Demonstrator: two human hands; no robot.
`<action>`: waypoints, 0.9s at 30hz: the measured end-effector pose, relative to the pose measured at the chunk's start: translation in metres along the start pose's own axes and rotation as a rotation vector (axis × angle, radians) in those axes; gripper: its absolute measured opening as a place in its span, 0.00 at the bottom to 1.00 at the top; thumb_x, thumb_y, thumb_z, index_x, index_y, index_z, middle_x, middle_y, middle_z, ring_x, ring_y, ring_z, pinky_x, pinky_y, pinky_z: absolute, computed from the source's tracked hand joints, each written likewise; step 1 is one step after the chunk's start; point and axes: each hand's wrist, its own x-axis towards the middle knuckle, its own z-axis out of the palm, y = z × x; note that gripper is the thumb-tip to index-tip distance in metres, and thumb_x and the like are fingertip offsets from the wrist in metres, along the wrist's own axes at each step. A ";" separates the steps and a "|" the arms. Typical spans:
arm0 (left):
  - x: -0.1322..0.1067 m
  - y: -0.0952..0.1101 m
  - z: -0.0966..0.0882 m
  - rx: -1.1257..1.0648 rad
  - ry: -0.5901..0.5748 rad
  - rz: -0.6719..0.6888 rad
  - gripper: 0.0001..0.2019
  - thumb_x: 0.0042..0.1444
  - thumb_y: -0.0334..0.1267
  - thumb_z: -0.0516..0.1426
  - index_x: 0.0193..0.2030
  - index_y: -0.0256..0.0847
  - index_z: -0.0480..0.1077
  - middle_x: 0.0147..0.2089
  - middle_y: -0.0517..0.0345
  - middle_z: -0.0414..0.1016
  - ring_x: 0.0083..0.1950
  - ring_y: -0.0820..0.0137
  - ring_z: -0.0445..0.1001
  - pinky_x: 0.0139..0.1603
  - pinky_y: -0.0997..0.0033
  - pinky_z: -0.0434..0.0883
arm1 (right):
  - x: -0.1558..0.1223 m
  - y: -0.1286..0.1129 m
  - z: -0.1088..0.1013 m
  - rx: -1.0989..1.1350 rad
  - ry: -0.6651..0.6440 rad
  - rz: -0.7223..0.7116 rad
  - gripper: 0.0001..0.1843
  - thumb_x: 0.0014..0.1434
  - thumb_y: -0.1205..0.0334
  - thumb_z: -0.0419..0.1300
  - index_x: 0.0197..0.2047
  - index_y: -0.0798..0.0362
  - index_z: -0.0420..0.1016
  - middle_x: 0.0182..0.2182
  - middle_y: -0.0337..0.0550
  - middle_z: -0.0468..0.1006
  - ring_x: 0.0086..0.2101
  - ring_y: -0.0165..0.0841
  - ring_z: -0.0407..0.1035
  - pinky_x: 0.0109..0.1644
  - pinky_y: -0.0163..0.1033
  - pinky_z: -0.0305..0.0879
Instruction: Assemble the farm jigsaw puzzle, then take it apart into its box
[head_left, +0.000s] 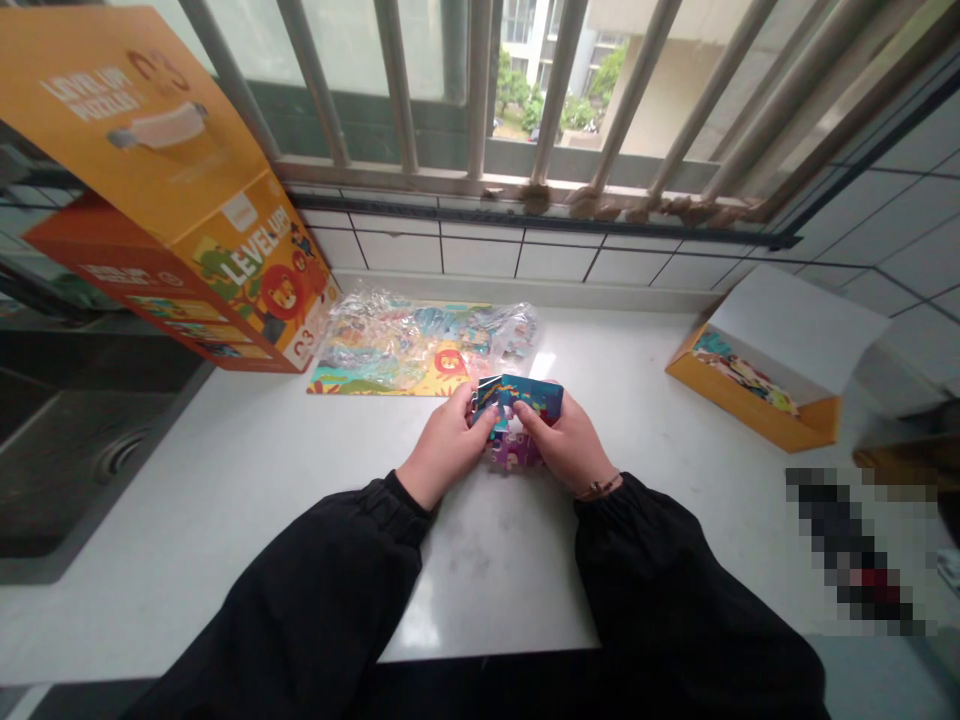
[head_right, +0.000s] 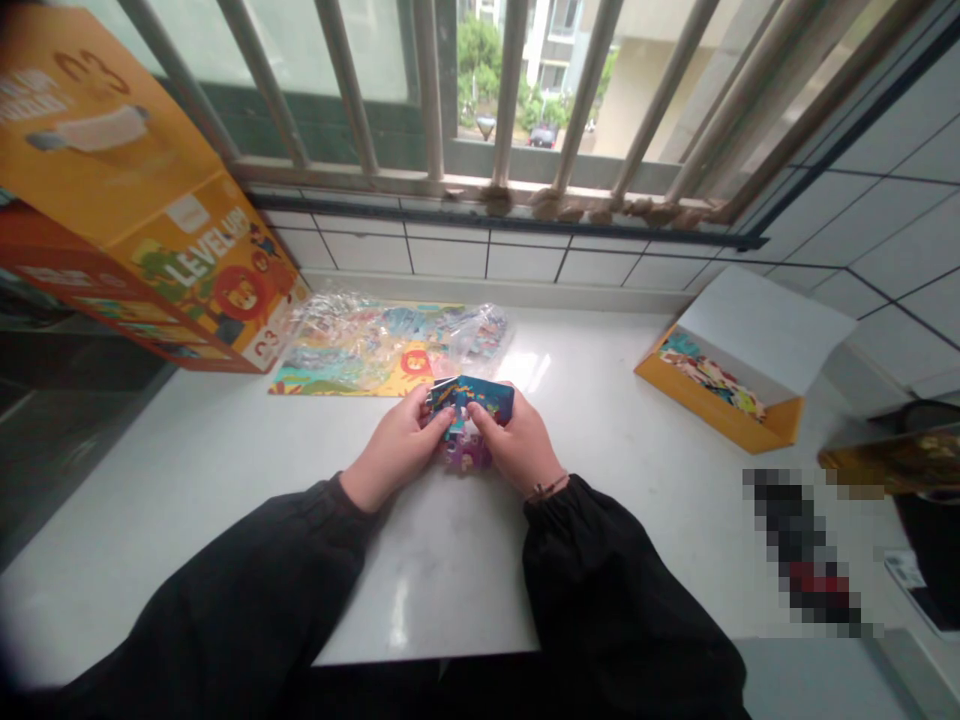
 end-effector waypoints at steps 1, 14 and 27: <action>0.000 -0.001 0.002 -0.060 -0.018 -0.008 0.15 0.68 0.45 0.63 0.55 0.41 0.75 0.47 0.50 0.84 0.46 0.59 0.83 0.47 0.63 0.79 | 0.000 0.001 0.002 -0.003 -0.011 0.006 0.20 0.70 0.41 0.65 0.50 0.49 0.78 0.37 0.41 0.83 0.35 0.37 0.76 0.41 0.41 0.71; 0.002 0.004 0.013 -0.522 -0.023 -0.288 0.17 0.69 0.53 0.64 0.45 0.41 0.69 0.38 0.59 0.79 0.23 0.77 0.73 0.21 0.76 0.73 | 0.005 0.003 0.013 0.510 0.154 0.272 0.33 0.64 0.23 0.63 0.35 0.48 0.69 0.23 0.32 0.69 0.18 0.26 0.56 0.21 0.35 0.52; -0.003 0.007 0.011 -0.530 0.008 -0.223 0.28 0.63 0.69 0.64 0.42 0.42 0.70 0.22 0.65 0.73 0.21 0.74 0.69 0.25 0.75 0.70 | 0.004 0.005 0.004 0.264 0.019 0.240 0.33 0.66 0.25 0.63 0.31 0.49 0.71 0.19 0.35 0.71 0.21 0.30 0.64 0.27 0.37 0.60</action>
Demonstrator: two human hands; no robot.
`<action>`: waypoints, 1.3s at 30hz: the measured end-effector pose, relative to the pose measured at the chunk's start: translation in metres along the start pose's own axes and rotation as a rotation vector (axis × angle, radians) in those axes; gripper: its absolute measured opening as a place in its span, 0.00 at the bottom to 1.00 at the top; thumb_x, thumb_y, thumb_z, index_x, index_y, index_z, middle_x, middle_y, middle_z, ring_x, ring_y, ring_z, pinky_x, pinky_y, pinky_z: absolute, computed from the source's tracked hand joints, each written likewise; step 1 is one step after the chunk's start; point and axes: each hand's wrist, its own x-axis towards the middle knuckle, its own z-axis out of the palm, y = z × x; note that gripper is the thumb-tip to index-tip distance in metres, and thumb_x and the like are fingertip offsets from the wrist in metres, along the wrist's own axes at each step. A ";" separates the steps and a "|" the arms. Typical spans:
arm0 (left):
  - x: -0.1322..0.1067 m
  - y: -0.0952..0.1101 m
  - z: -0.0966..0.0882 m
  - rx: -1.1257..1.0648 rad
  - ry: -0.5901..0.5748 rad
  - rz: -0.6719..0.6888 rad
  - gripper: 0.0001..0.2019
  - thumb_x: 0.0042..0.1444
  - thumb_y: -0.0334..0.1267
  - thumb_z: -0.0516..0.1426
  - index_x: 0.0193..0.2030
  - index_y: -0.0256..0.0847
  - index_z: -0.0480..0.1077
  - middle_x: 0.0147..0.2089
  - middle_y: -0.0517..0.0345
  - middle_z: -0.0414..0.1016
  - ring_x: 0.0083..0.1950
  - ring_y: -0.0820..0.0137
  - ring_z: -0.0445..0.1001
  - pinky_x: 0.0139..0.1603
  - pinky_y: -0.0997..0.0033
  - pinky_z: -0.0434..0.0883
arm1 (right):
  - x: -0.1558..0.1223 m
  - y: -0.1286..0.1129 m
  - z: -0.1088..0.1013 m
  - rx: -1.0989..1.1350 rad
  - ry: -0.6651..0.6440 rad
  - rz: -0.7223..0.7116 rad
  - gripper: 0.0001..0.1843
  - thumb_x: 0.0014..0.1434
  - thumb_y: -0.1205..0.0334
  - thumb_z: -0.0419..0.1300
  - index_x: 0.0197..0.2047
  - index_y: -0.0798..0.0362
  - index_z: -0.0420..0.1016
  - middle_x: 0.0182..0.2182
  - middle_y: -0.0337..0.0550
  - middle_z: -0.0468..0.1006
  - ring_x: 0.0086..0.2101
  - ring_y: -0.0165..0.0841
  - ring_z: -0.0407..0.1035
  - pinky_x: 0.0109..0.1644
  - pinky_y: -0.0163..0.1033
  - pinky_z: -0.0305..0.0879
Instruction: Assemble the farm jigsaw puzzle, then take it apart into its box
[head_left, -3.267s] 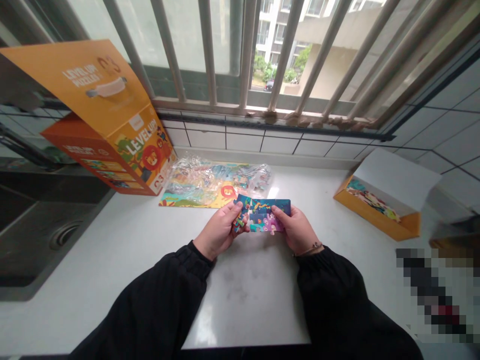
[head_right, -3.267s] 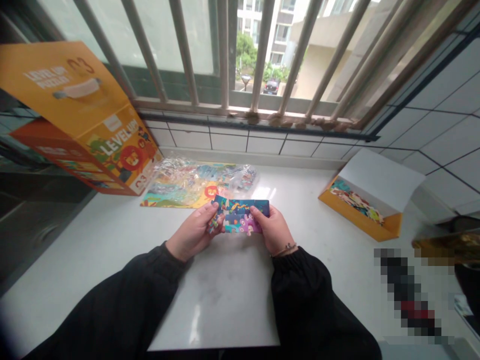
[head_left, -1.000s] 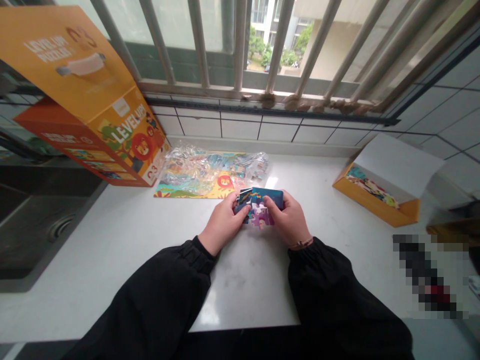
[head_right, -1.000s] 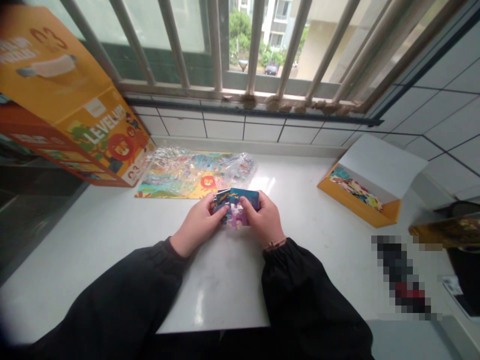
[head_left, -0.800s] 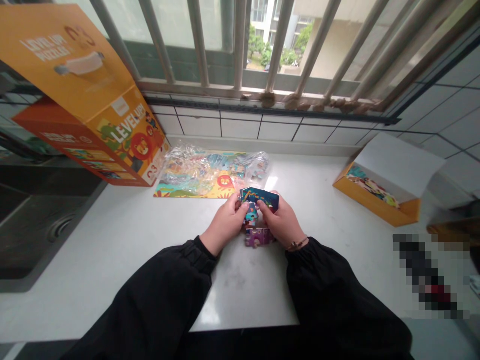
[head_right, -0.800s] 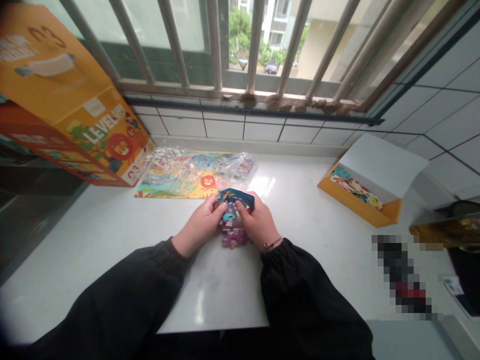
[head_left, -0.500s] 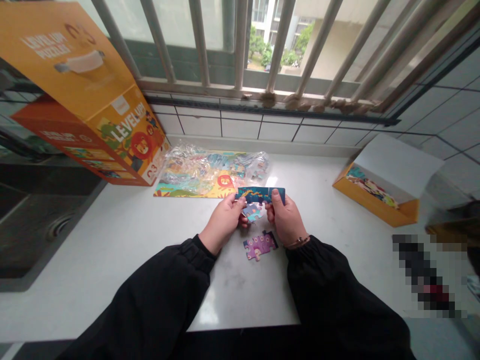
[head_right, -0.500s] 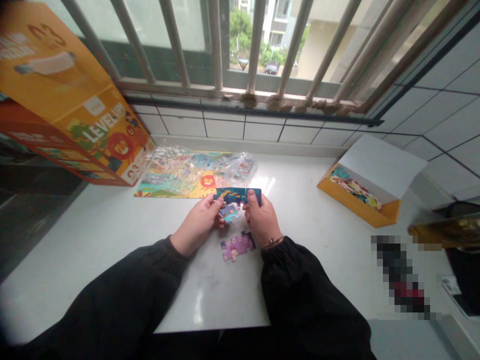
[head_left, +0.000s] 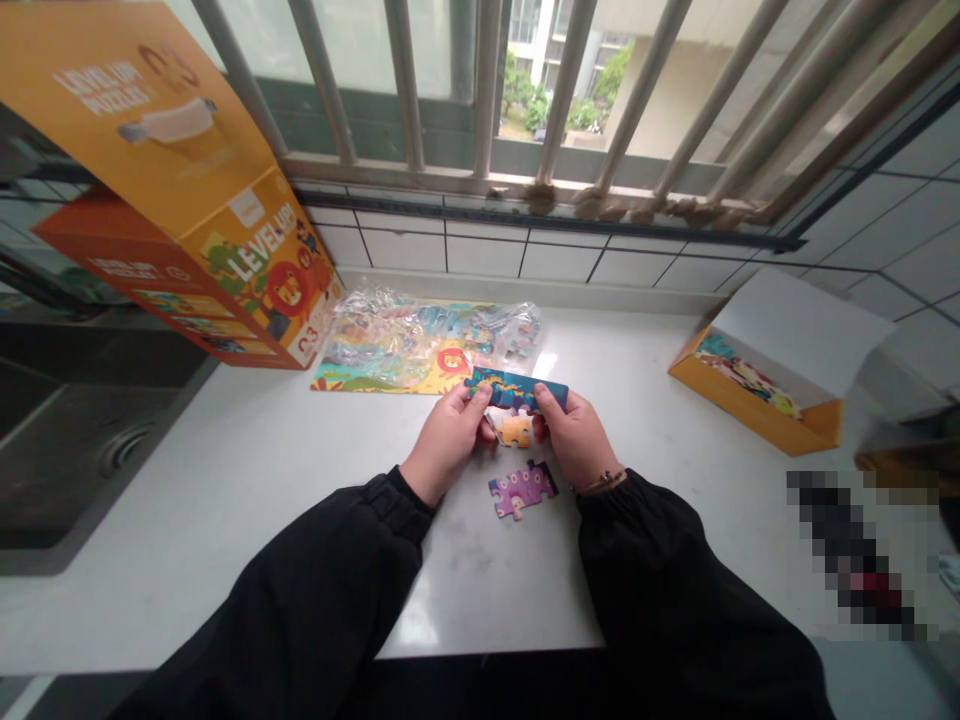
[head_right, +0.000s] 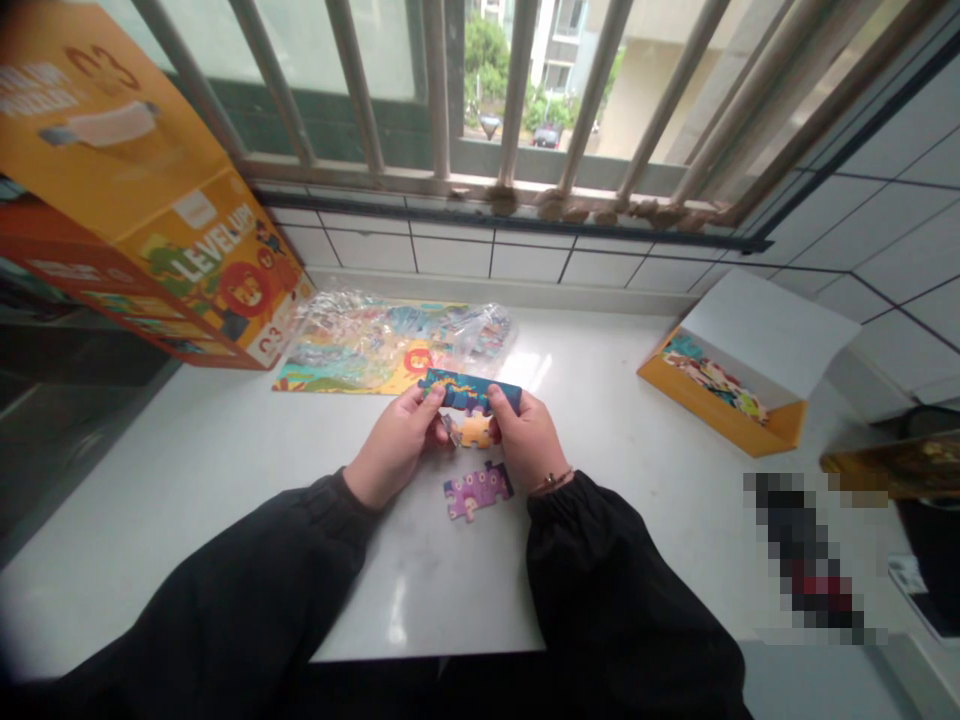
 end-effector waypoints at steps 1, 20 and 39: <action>-0.001 0.002 0.000 0.018 -0.004 0.030 0.28 0.63 0.68 0.65 0.41 0.42 0.70 0.21 0.65 0.72 0.21 0.74 0.69 0.26 0.75 0.70 | 0.001 0.002 -0.002 -0.036 0.030 0.000 0.33 0.66 0.25 0.62 0.31 0.49 0.72 0.19 0.35 0.72 0.21 0.30 0.64 0.26 0.37 0.60; -0.004 0.001 0.000 0.260 -0.068 0.046 0.25 0.67 0.64 0.61 0.42 0.41 0.74 0.23 0.63 0.73 0.21 0.72 0.70 0.24 0.74 0.66 | -0.002 -0.005 0.001 -0.317 0.024 -0.190 0.31 0.75 0.31 0.51 0.32 0.46 0.71 0.24 0.38 0.74 0.27 0.36 0.69 0.34 0.42 0.63; -0.004 0.007 -0.002 0.223 -0.015 0.030 0.26 0.68 0.65 0.61 0.39 0.41 0.73 0.21 0.64 0.69 0.20 0.74 0.65 0.23 0.74 0.61 | 0.003 0.000 -0.005 0.098 0.045 -0.108 0.28 0.69 0.28 0.62 0.39 0.47 0.73 0.24 0.33 0.71 0.23 0.31 0.64 0.29 0.38 0.65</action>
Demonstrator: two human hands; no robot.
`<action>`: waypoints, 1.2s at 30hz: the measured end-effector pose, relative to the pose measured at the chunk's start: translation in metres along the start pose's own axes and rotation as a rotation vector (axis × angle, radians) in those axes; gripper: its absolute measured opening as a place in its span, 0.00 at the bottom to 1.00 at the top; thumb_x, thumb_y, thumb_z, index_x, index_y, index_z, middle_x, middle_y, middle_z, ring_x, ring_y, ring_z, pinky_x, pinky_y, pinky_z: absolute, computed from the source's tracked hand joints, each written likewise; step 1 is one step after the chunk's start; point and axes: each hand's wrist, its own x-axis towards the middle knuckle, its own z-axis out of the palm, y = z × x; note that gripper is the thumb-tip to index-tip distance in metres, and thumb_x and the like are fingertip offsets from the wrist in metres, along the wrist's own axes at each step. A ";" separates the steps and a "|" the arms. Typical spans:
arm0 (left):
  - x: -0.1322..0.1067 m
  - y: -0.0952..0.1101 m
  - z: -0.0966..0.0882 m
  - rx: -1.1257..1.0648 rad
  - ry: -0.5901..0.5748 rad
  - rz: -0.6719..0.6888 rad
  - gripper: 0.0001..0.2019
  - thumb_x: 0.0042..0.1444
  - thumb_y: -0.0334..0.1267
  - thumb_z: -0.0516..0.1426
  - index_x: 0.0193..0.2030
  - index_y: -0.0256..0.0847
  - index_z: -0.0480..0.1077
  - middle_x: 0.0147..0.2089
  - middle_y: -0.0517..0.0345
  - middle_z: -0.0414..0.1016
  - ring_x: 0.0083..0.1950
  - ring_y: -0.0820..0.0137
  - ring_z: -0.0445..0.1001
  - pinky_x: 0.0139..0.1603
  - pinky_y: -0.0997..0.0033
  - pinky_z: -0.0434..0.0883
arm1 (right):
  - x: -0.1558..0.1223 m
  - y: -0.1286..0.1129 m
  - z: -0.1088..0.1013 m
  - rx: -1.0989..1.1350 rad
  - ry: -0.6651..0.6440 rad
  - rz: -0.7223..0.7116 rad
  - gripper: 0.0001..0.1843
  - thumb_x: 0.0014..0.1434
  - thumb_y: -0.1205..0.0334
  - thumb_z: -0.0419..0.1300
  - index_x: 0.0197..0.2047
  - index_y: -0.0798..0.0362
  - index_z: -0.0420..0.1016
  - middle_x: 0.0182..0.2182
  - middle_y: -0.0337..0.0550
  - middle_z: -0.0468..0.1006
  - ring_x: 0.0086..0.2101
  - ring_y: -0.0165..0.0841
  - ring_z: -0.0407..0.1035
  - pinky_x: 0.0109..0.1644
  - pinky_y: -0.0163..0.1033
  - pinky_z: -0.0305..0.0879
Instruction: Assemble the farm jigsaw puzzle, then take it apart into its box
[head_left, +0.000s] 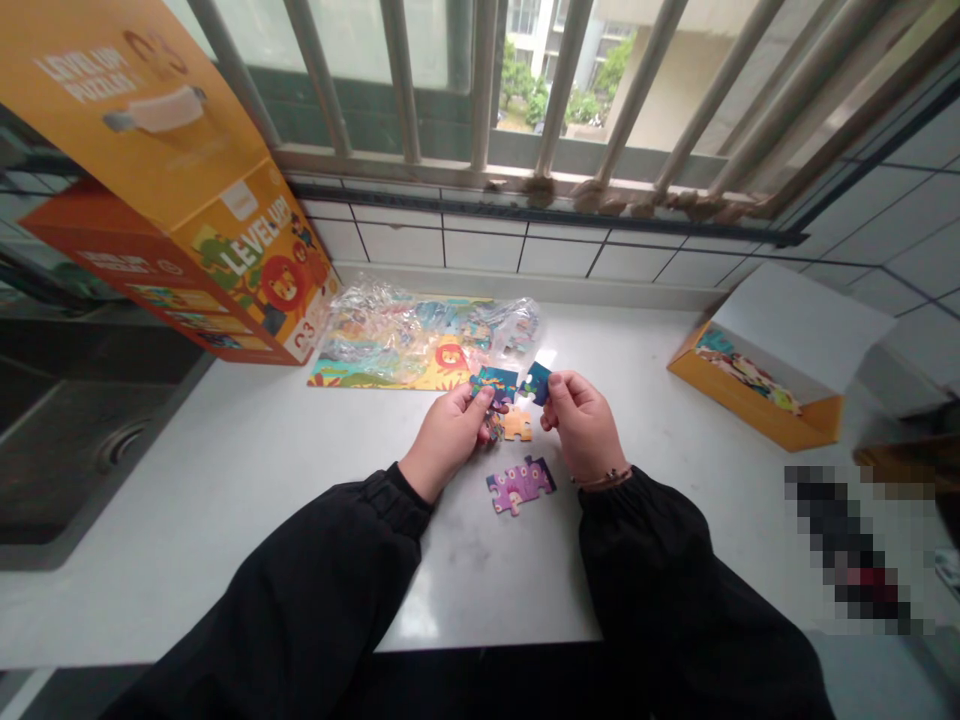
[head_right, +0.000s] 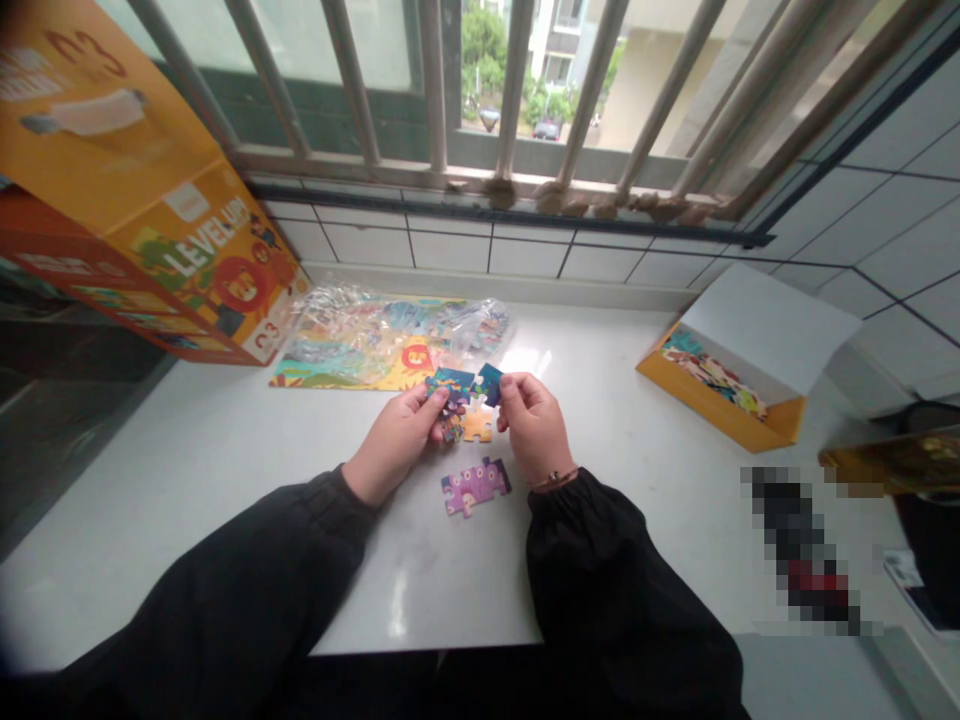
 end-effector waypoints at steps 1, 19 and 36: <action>0.000 -0.001 0.000 0.021 -0.014 0.005 0.26 0.69 0.66 0.59 0.40 0.41 0.74 0.21 0.64 0.69 0.20 0.73 0.65 0.23 0.73 0.61 | -0.002 -0.002 0.002 -0.031 -0.036 -0.008 0.27 0.68 0.29 0.64 0.41 0.47 0.75 0.27 0.35 0.75 0.24 0.31 0.66 0.29 0.38 0.65; 0.008 -0.011 0.000 -0.225 -0.013 -0.040 0.26 0.62 0.65 0.66 0.38 0.41 0.71 0.24 0.62 0.74 0.24 0.72 0.72 0.29 0.73 0.70 | -0.005 -0.006 0.002 -0.579 -0.456 -0.362 0.13 0.64 0.53 0.73 0.48 0.47 0.79 0.45 0.44 0.81 0.41 0.38 0.74 0.49 0.43 0.72; 0.005 -0.012 0.005 -0.305 -0.124 -0.116 0.32 0.63 0.71 0.63 0.45 0.38 0.75 0.30 0.57 0.79 0.24 0.73 0.74 0.29 0.71 0.78 | -0.002 -0.005 -0.003 -0.559 -0.246 -0.522 0.13 0.74 0.55 0.65 0.58 0.42 0.88 0.47 0.47 0.83 0.46 0.40 0.79 0.52 0.47 0.78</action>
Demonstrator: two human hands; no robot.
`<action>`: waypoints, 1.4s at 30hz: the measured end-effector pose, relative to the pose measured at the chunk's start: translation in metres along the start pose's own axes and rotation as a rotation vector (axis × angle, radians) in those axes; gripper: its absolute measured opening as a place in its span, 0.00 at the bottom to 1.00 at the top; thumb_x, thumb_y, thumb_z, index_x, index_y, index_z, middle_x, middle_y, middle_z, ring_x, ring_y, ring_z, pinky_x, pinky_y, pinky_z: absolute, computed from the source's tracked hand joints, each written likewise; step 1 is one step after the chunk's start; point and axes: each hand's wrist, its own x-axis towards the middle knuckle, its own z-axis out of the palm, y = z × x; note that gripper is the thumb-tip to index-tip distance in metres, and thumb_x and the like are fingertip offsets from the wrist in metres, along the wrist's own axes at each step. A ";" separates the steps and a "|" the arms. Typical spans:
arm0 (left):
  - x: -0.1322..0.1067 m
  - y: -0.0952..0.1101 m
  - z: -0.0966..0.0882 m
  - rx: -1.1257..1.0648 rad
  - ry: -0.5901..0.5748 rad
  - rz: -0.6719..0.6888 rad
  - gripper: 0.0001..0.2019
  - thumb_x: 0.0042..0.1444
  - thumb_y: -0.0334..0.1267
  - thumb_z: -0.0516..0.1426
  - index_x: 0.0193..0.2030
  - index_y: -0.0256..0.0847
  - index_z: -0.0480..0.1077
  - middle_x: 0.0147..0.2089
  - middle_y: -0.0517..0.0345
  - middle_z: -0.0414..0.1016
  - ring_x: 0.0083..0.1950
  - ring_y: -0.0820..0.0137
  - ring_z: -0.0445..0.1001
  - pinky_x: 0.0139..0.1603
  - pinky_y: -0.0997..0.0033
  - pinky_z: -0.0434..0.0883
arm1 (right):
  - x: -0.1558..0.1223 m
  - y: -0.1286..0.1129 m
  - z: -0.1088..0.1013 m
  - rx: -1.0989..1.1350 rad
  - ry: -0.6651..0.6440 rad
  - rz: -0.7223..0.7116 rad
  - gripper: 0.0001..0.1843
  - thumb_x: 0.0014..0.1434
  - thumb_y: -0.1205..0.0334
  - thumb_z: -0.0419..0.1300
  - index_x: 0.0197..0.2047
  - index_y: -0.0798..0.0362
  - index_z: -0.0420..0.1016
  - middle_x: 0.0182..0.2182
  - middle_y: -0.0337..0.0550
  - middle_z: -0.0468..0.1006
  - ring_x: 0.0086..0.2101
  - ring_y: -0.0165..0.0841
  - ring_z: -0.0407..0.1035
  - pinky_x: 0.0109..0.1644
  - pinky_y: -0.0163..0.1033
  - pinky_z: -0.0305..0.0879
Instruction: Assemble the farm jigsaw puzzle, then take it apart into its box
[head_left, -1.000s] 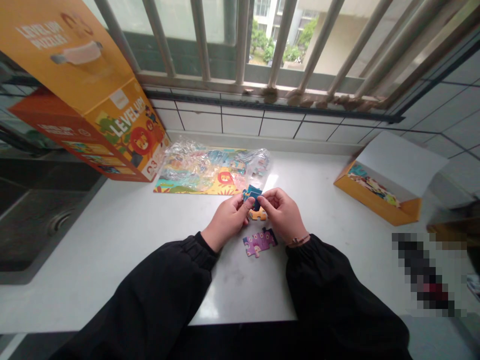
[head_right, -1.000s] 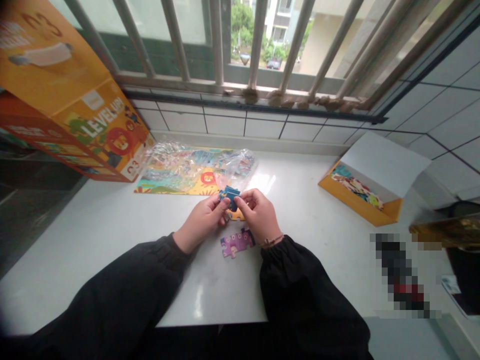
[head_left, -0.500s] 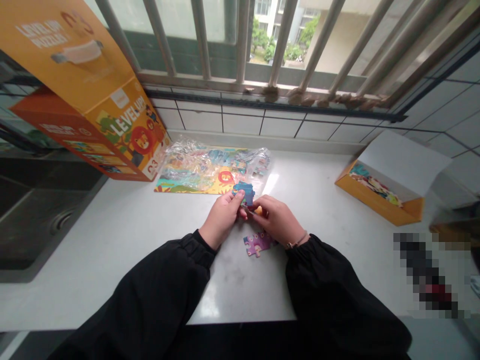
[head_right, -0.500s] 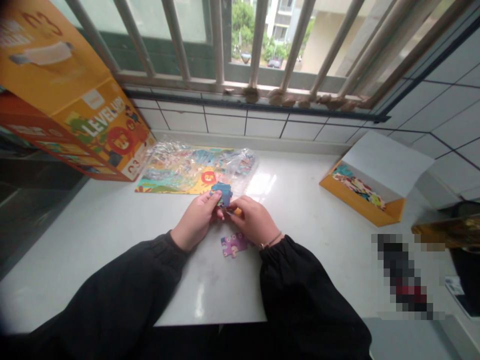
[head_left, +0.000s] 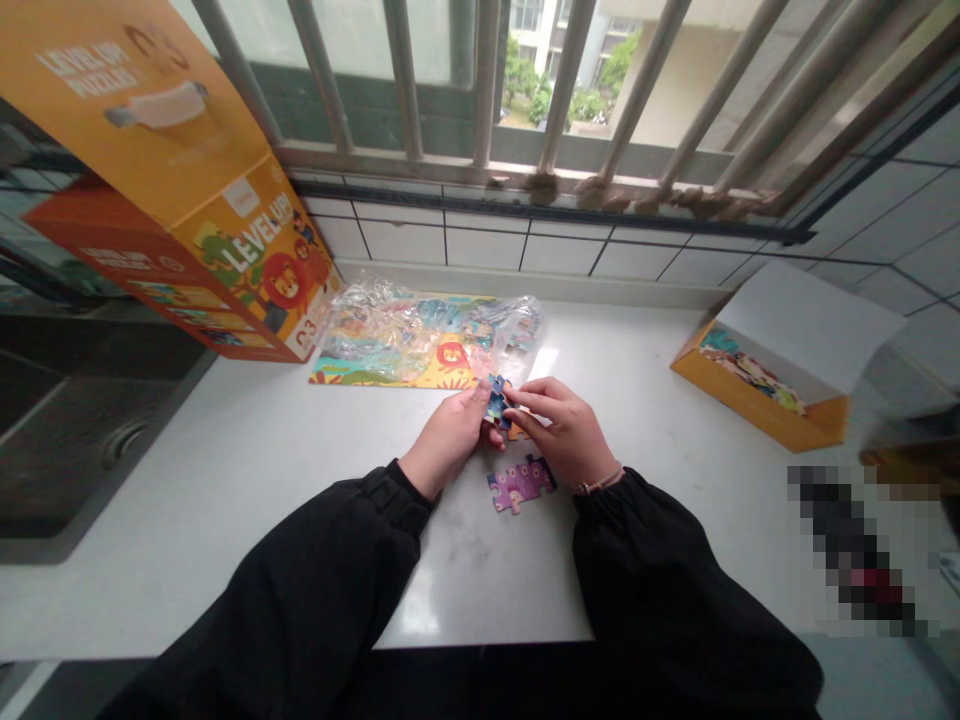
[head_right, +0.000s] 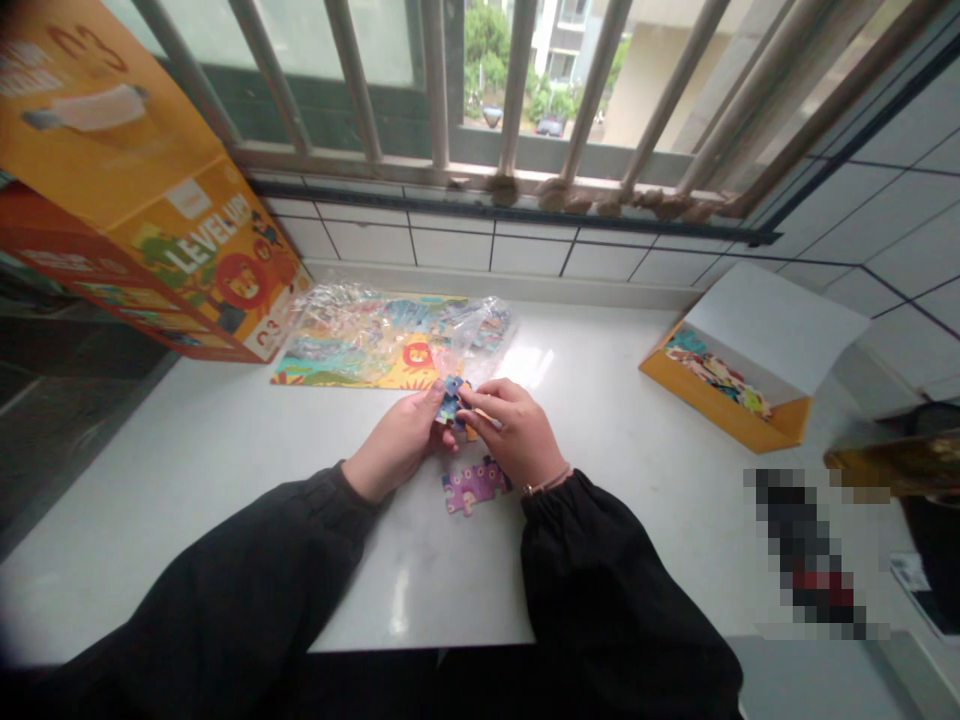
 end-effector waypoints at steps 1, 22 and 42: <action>0.000 0.000 0.000 -0.008 0.000 0.004 0.33 0.63 0.72 0.63 0.45 0.37 0.76 0.31 0.57 0.79 0.24 0.74 0.74 0.30 0.71 0.79 | 0.000 0.002 0.001 -0.020 -0.039 -0.024 0.14 0.75 0.56 0.64 0.59 0.42 0.87 0.48 0.48 0.83 0.47 0.41 0.79 0.53 0.47 0.78; 0.003 0.013 -0.001 -0.108 0.231 -0.040 0.12 0.73 0.44 0.64 0.46 0.37 0.71 0.35 0.58 0.78 0.25 0.76 0.75 0.33 0.70 0.84 | -0.001 -0.001 -0.020 0.003 -0.027 0.210 0.05 0.69 0.59 0.69 0.42 0.48 0.78 0.36 0.39 0.80 0.32 0.33 0.72 0.40 0.41 0.70; 0.004 0.011 -0.007 -0.032 0.253 -0.035 0.17 0.70 0.50 0.66 0.41 0.38 0.70 0.27 0.63 0.72 0.25 0.74 0.74 0.35 0.67 0.84 | -0.007 -0.001 -0.042 -0.100 -0.632 -0.008 0.40 0.46 0.44 0.86 0.59 0.43 0.83 0.56 0.50 0.77 0.56 0.50 0.72 0.64 0.58 0.72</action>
